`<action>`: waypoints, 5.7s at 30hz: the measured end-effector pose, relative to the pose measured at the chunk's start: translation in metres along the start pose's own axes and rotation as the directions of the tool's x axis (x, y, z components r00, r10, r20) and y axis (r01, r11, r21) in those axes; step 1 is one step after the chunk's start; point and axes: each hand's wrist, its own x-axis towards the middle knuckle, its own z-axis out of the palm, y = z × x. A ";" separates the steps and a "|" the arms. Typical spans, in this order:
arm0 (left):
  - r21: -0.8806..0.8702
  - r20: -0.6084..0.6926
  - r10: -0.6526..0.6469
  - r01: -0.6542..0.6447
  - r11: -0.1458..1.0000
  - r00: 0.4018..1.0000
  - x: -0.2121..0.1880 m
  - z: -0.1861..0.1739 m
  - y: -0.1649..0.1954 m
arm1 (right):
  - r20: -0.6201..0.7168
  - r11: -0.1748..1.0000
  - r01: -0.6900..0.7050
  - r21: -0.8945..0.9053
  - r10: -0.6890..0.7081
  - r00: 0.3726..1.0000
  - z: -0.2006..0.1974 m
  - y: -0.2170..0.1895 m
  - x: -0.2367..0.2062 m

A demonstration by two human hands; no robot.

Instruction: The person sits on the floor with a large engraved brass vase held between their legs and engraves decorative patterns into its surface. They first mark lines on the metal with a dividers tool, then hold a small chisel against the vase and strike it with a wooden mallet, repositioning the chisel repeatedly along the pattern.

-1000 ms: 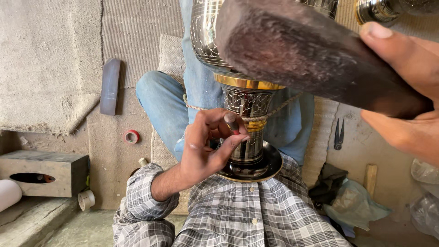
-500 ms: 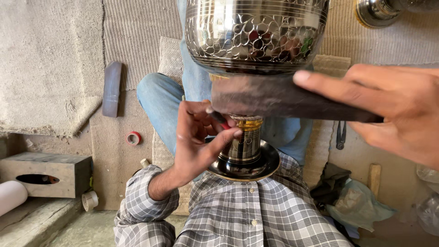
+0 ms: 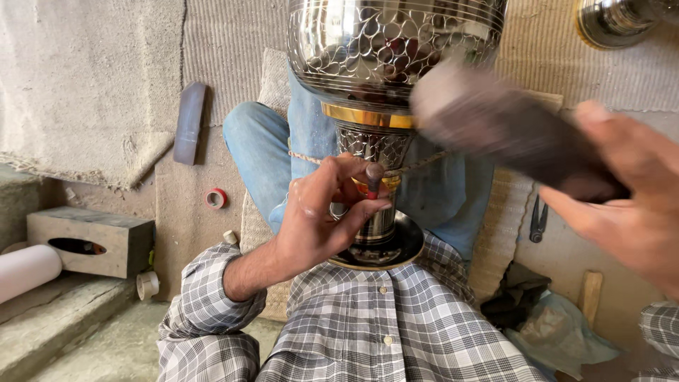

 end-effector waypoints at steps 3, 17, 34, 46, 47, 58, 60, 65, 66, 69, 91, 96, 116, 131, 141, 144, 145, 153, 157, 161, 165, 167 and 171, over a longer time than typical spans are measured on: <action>0.055 0.012 -0.004 0.003 0.998 1.000 0.002 0.003 0.002 | 0.103 0.998 -0.047 0.046 0.042 0.994 -0.006 -0.001 0.001; 0.139 0.389 0.103 -0.168 0.976 0.915 0.039 -0.003 0.008 | -0.025 0.952 -0.263 0.157 0.270 0.962 0.065 -0.002 -0.077; -0.078 0.705 0.267 -0.303 0.950 0.657 0.065 0.000 -0.009 | -0.195 0.569 -0.397 0.720 0.714 0.672 0.130 -0.060 -0.129; -0.095 0.768 0.239 -0.263 0.960 0.595 0.070 -0.003 0.000 | -0.398 0.810 -0.256 0.528 0.502 0.768 0.154 -0.046 -0.150; -0.076 0.777 0.233 -0.280 0.957 0.584 0.071 -0.002 0.003 | -0.450 0.862 -0.205 0.464 0.428 0.784 0.157 -0.045 -0.152; 0.039 0.319 0.083 -0.101 0.994 0.944 0.033 -0.017 0.009 | -0.338 0.939 -0.298 0.173 0.341 0.877 0.139 -0.030 -0.126; 0.022 0.312 0.136 -0.150 0.988 0.940 0.031 -0.018 0.004 | -0.261 0.954 -0.276 0.121 0.298 0.918 0.120 -0.022 -0.116; -0.022 0.363 0.161 -0.165 0.986 0.918 0.031 -0.021 -0.001 | -0.226 0.934 -0.222 0.279 0.289 0.930 0.078 -0.020 -0.087; -0.016 0.383 0.149 -0.154 0.988 0.912 0.030 -0.023 -0.001 | -0.201 0.944 -0.238 0.229 0.285 0.937 0.070 -0.021 -0.081; 0.003 0.326 0.161 -0.171 0.985 0.932 0.026 -0.023 0.000 | -0.128 0.959 -0.248 0.140 0.266 0.956 0.053 -0.020 -0.061; -0.304 -0.136 -0.122 0.076 0.950 0.983 -0.036 -0.002 -0.018 | 0.519 0.990 0.016 -0.139 0.059 0.853 -0.028 -0.032 0.070; -0.246 -0.198 -0.099 0.049 0.968 0.975 -0.043 0.004 -0.022 | 0.517 0.992 0.046 -0.114 0.020 0.856 -0.033 -0.041 0.076; -0.542 -0.416 -0.088 -0.169 0.823 0.905 -0.042 -0.006 -0.043 | 0.228 0.963 -0.236 0.132 0.202 0.952 0.005 -0.051 0.028; -0.592 -0.477 -0.197 -0.148 0.792 0.856 -0.051 0.012 -0.115 | 0.086 0.181 -0.195 0.964 0.482 0.872 0.148 -0.126 -0.059; -0.765 -0.464 -0.291 -0.213 0.607 0.837 -0.054 0.005 -0.073 | -0.098 -0.115 0.172 0.978 0.478 0.873 0.207 -0.107 -0.063; -0.655 -0.492 -0.067 -0.318 0.686 0.868 -0.060 0.011 -0.054 | -0.011 -0.371 0.225 0.901 0.498 0.867 0.221 -0.087 -0.052; -0.607 -0.491 0.037 -0.372 0.702 0.871 -0.060 0.011 -0.051 | 0.044 -0.453 0.215 0.865 0.497 0.867 0.222 -0.084 -0.050; -0.566 -0.502 -0.189 -0.156 0.809 0.844 -0.053 0.008 -0.069 | -0.059 0.018 0.056 0.998 0.389 0.919 0.193 -0.101 -0.072; -0.646 -0.460 -0.236 -0.140 0.750 0.856 -0.057 0.009 -0.062 | 0.035 -0.171 0.052 0.984 0.468 0.883 0.200 -0.101 -0.067; -0.620 -0.405 -0.160 -0.141 0.772 0.900 -0.055 0.008 -0.046 | -0.051 -0.152 0.127 0.980 0.430 0.901 0.202 -0.093 -0.062; -0.562 -0.253 -0.183 0.009 0.827 0.950 -0.042 -0.005 -0.035 | -0.144 -0.016 0.170 0.985 0.463 0.875 0.180 -0.070 -0.063; -0.485 -0.189 -0.180 0.068 0.872 0.965 -0.034 -0.009 -0.029 | -0.381 0.277 0.278 0.920 0.465 0.799 0.169 -0.050 -0.062; -0.380 -0.110 -0.099 0.050 0.924 0.989 -0.014 -0.007 -0.020 | -0.595 0.514 0.356 0.780 0.434 0.677 0.176 -0.022 -0.050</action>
